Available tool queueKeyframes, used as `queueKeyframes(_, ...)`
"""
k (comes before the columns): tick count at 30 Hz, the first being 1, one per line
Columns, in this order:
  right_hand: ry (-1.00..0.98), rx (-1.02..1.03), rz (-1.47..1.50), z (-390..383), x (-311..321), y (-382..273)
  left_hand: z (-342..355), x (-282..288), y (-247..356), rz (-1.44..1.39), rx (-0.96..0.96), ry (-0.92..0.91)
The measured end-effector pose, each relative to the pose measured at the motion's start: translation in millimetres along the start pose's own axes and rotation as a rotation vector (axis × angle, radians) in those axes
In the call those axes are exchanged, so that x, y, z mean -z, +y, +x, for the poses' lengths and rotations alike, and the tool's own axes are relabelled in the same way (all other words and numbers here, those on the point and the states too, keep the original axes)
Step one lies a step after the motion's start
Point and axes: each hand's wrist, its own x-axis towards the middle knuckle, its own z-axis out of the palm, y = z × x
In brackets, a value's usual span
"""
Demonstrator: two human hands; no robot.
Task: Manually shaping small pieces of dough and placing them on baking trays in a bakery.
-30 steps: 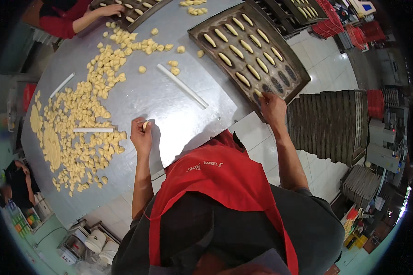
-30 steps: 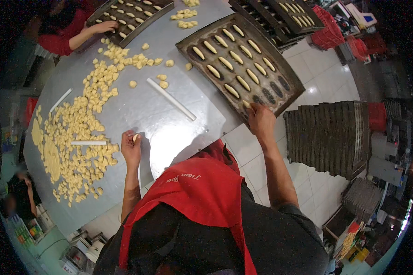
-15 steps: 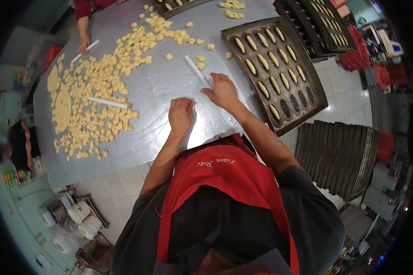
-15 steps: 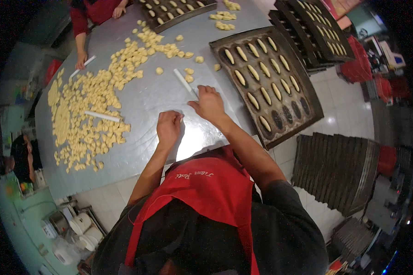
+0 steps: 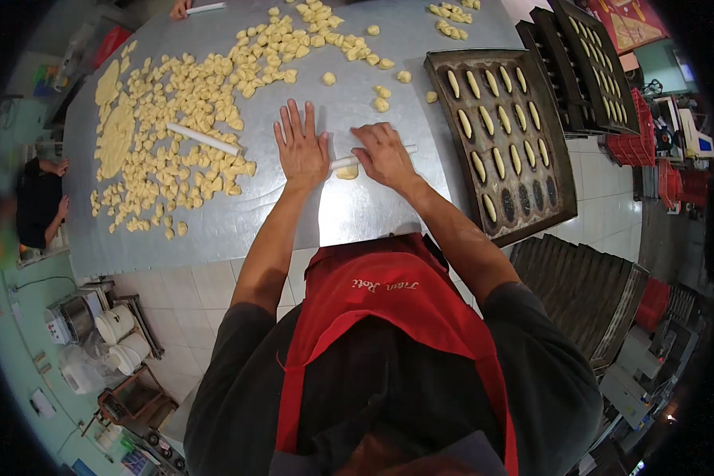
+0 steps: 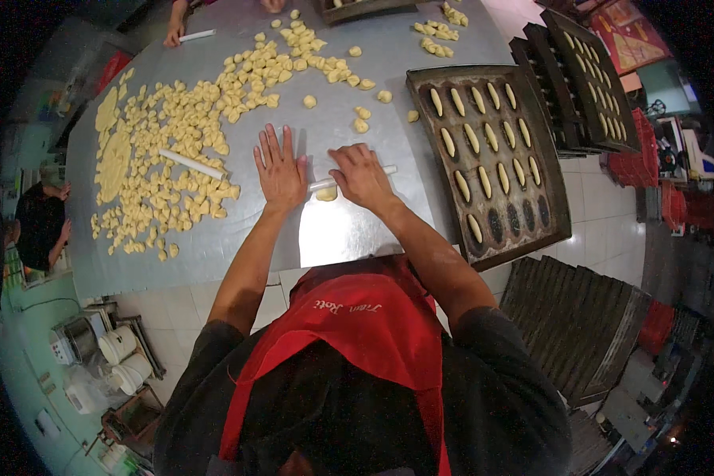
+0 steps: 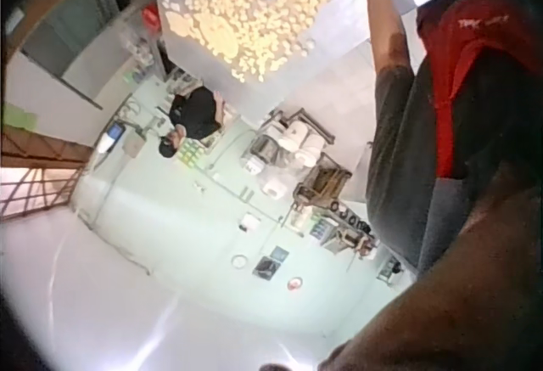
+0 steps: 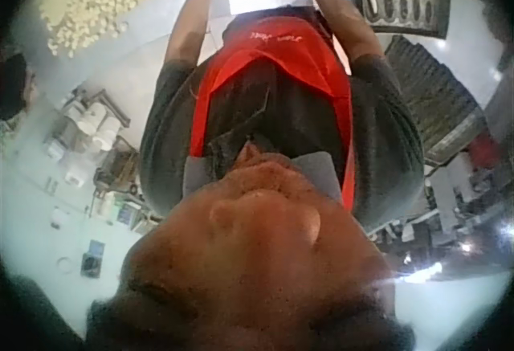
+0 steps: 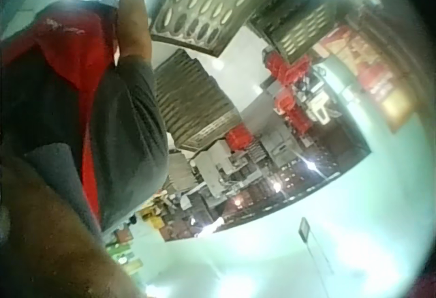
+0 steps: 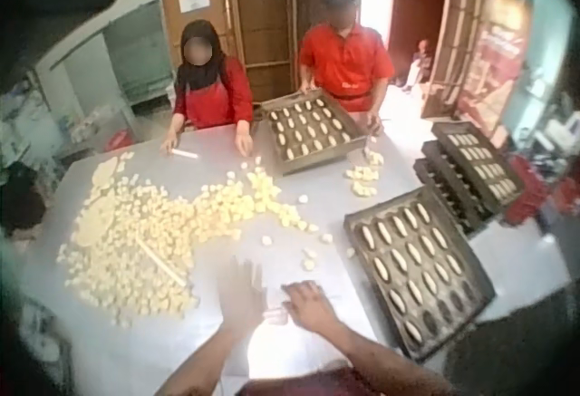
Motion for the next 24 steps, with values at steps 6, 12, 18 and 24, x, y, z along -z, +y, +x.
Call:
queueKeyframes(6,-0.155,-0.242,0.050,-69,15,-26,-94,15,27,-0.187,-0.130,-0.193)
queueKeyframes(12,0.020,-0.464,-0.110,-24,10,-4,-95,19,44,-0.443,-0.285,-0.168)
queueKeyframes(18,-0.060,0.045,-0.212,-46,-10,-33,-103,14,48,-0.379,-0.135,-0.075)
queueKeyframes(24,-0.539,-0.235,-0.339,5,3,-60,-122,35,38,-0.320,-0.253,-0.110)
